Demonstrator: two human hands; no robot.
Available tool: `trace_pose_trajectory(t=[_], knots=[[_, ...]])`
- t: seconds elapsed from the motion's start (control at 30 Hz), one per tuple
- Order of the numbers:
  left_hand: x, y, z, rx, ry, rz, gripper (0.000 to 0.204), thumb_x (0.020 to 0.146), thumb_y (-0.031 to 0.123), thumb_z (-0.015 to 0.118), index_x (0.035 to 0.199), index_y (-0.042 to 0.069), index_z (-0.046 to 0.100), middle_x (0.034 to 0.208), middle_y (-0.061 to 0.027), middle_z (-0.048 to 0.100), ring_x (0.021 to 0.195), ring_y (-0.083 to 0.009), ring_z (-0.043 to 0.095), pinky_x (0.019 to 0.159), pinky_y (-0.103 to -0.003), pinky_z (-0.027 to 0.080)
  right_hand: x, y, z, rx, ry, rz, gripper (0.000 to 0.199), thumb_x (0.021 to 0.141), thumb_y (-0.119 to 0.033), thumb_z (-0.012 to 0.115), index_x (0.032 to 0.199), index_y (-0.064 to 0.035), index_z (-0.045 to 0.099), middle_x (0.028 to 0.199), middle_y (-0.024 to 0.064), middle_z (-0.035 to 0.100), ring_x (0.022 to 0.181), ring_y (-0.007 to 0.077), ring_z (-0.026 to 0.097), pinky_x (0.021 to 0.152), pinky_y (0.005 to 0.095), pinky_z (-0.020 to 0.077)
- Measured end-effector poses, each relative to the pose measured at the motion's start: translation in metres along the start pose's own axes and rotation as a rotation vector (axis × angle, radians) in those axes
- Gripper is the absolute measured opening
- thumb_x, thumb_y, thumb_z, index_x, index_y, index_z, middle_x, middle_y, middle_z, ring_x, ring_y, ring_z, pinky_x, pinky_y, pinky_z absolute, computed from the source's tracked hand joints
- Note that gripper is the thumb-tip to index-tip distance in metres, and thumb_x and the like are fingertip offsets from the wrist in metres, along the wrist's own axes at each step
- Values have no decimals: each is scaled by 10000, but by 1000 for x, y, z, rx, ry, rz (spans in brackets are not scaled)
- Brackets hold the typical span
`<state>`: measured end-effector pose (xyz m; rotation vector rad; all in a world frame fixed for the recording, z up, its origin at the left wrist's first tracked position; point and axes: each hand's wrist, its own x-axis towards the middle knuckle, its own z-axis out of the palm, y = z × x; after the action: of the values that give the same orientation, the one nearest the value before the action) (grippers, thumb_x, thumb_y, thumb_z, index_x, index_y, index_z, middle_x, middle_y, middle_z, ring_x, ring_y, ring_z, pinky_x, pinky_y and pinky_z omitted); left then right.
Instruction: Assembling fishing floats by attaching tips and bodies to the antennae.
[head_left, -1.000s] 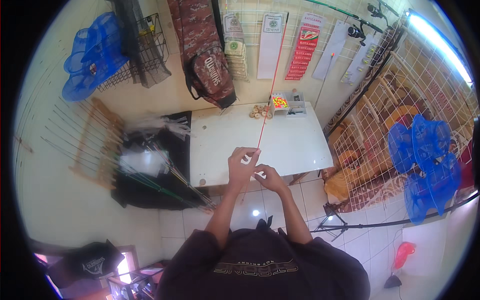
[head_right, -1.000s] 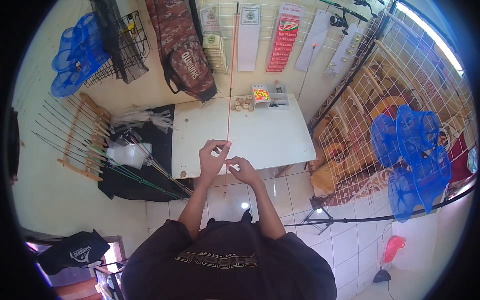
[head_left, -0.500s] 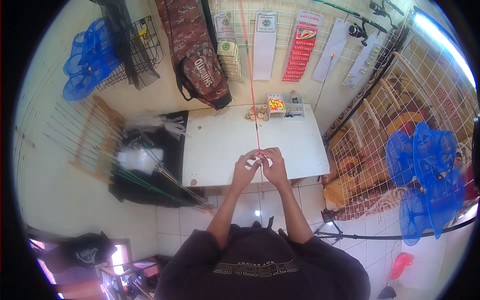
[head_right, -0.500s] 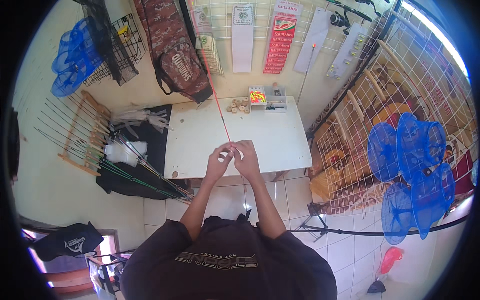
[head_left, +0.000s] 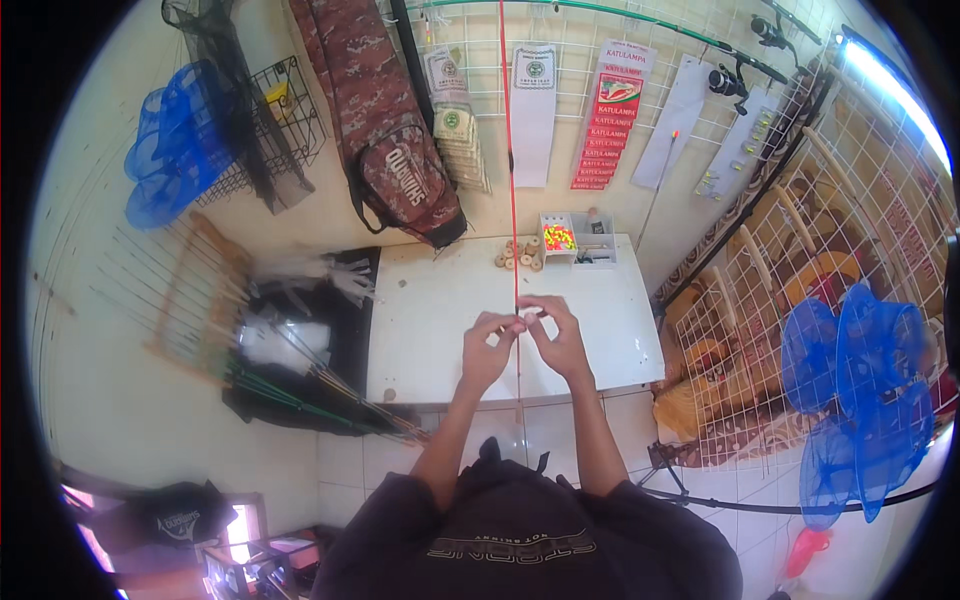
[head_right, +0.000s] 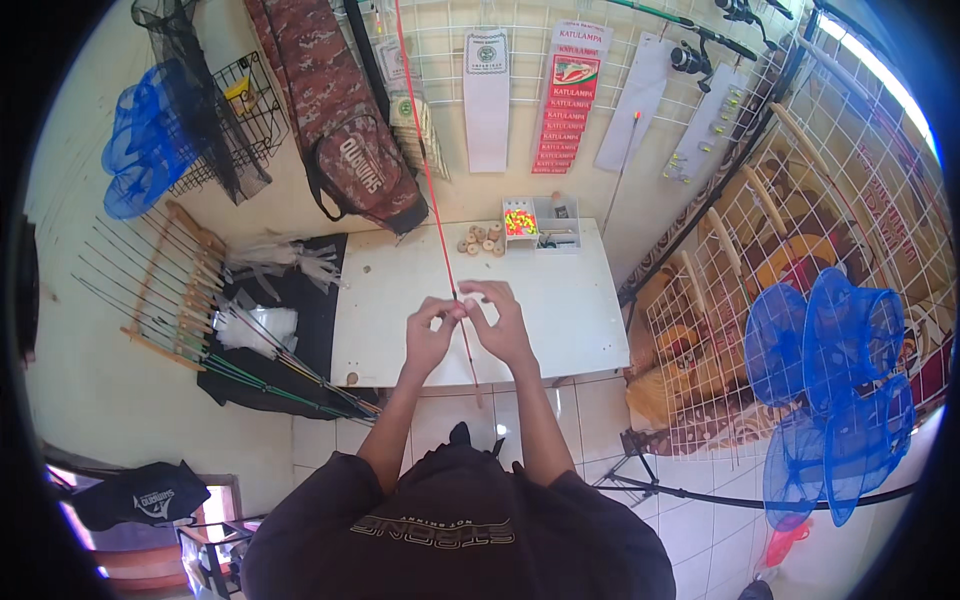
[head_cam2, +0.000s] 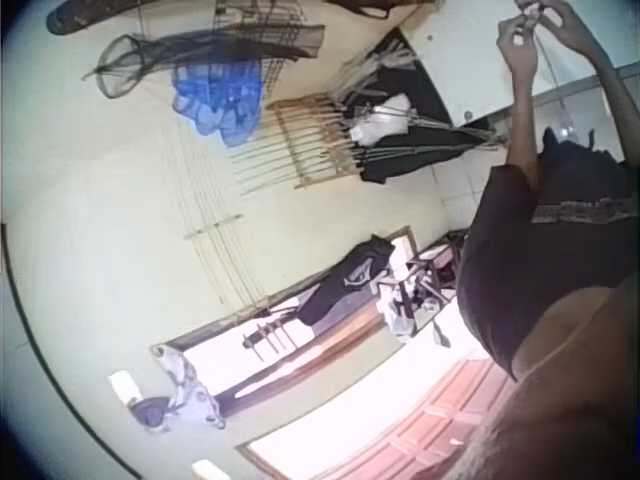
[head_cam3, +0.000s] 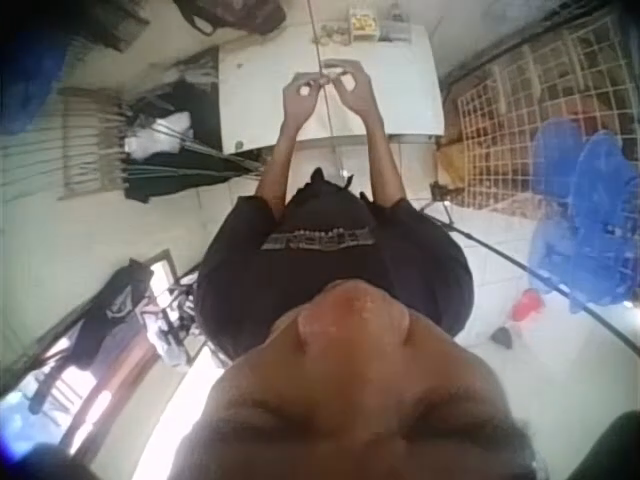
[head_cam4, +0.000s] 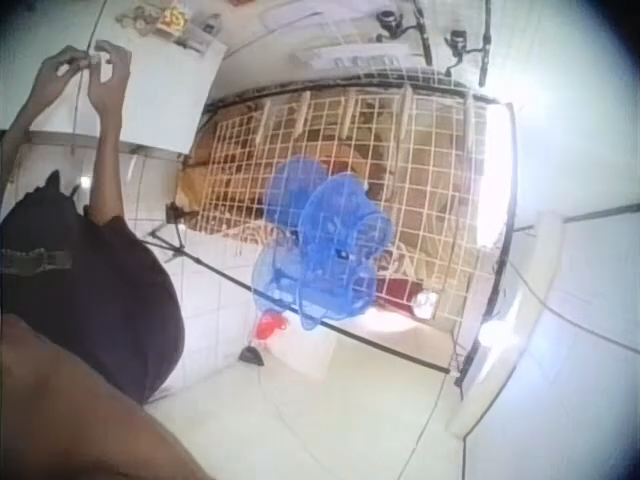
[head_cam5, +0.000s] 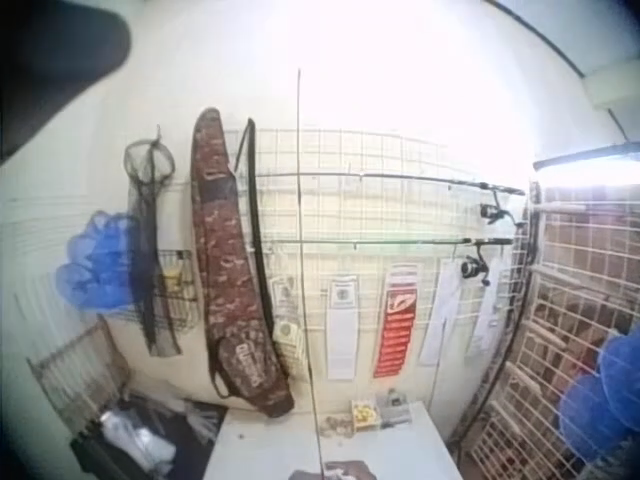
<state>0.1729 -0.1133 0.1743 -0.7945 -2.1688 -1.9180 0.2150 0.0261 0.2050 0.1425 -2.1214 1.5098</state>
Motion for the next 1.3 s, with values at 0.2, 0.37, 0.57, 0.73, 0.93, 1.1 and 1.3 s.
trace_pose_trajectory(t=[0.2,0.37,0.57,0.73,0.93,1.1,1.3], knots=[[64,34,-13,-130,169,50,145,837,111,680,963,54,722,784,-37,647,670,-94,546,665,-238,442,-4,31,11,-16,-303,135,194,844,-89,633,1029,-77,691,1006,80,680,932,213,605,811,322,470],[88,44,-18,-229,163,53,154,842,123,688,971,44,716,784,-39,662,695,-96,570,698,-235,446,13,22,23,83,-315,118,146,848,-100,624,972,-68,693,960,84,678,915,213,614,809,313,472],[92,36,-9,-157,168,9,233,899,158,644,1069,0,661,959,-91,667,851,-123,613,763,-255,477,16,30,39,40,-98,86,169,791,-17,640,956,-34,678,920,116,662,872,255,624,780,324,482],[47,-9,0,-96,88,-165,211,904,107,599,1093,31,655,973,-91,677,874,-169,626,800,-298,484,21,27,51,-19,128,33,215,778,36,603,980,-13,659,872,136,638,859,278,594,783,345,481],[52,-25,-2,-87,76,-176,188,893,84,604,1068,63,669,1023,-83,680,935,-171,618,807,-290,483,28,33,36,-26,143,35,157,819,7,652,975,0,663,851,106,665,816,222,591,674,294,491],[73,-30,14,-176,76,-173,198,912,102,594,1097,51,644,1024,-83,677,931,-158,626,796,-289,486,55,41,30,-35,134,60,167,840,-35,647,1003,-14,681,875,99,667,824,221,570,685,299,466],[97,-33,23,-235,101,-226,204,945,120,564,1100,-12,590,1047,-95,646,984,-152,602,889,-304,462,87,49,14,-32,114,37,167,855,-75,649,1010,-24,682,901,94,680,816,208,577,643,300,466]])
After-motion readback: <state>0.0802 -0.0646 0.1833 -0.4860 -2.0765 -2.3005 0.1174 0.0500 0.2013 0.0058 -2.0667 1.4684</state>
